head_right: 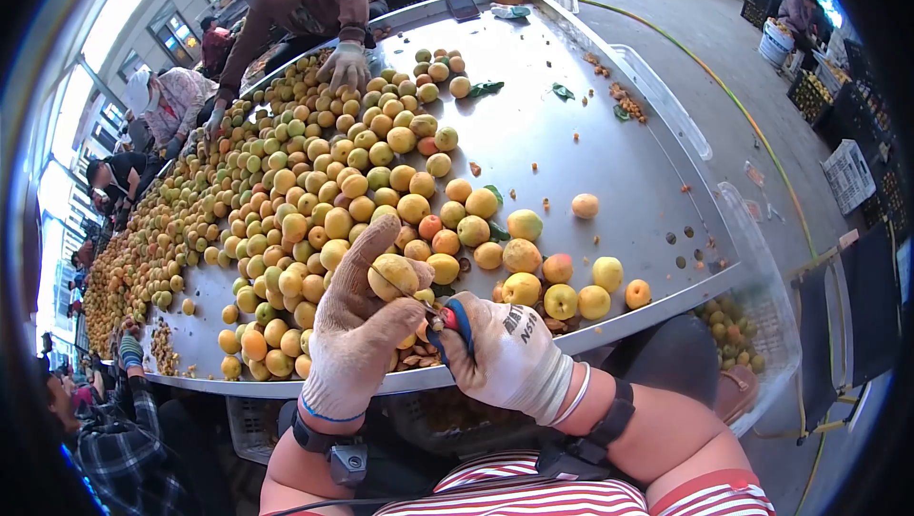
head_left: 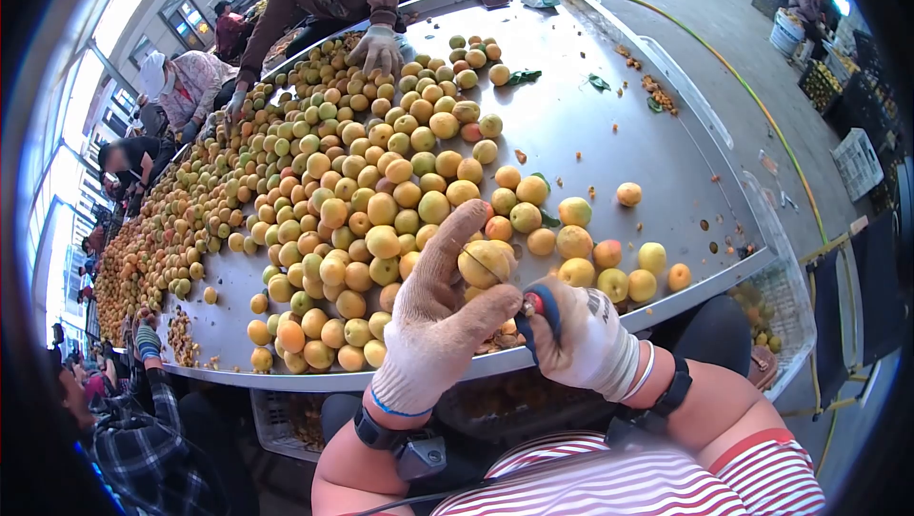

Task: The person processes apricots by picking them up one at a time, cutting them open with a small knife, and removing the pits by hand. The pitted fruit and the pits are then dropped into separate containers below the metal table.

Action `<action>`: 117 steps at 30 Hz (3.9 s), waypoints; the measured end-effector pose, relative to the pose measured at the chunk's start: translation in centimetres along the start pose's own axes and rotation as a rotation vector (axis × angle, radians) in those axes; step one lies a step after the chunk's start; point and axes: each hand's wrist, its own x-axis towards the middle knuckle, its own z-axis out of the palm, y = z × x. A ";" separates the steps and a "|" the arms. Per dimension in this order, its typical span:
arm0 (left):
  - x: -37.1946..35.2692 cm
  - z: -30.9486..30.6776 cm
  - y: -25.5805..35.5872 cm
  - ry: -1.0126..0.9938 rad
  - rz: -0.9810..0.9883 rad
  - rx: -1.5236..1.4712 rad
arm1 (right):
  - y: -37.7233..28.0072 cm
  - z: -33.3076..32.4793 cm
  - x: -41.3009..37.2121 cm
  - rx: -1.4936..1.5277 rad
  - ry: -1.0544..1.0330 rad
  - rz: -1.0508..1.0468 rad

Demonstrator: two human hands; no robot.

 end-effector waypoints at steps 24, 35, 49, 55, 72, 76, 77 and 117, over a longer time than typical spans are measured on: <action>0.1 -1.7 0.3 0.043 0.137 -0.011 | -0.2 0.3 0.3 -0.033 0.039 -0.099; 0.2 -2.6 0.9 0.039 0.611 0.787 | -0.5 -1.7 1.6 0.939 -0.121 0.585; -1.0 0.7 1.0 -0.169 0.528 0.841 | -1.4 -4.1 1.9 1.140 -0.319 0.863; -1.1 0.1 -0.3 -0.138 0.326 0.624 | -1.9 -2.9 0.9 1.142 -0.201 0.866; -0.2 0.3 0.7 -0.052 -0.110 -0.218 | 2.0 -2.9 -0.4 0.915 -0.138 0.637; 0.4 -0.6 -0.5 -0.045 -0.109 0.083 | -0.2 -3.4 0.9 1.244 -0.007 0.789; 0.6 -0.7 -1.0 -0.023 -0.106 0.171 | -0.1 -2.9 0.8 1.244 -0.007 0.789; 3.0 -3.1 -0.6 0.029 -0.144 -0.003 | -0.7 -4.4 1.3 0.694 -0.585 0.383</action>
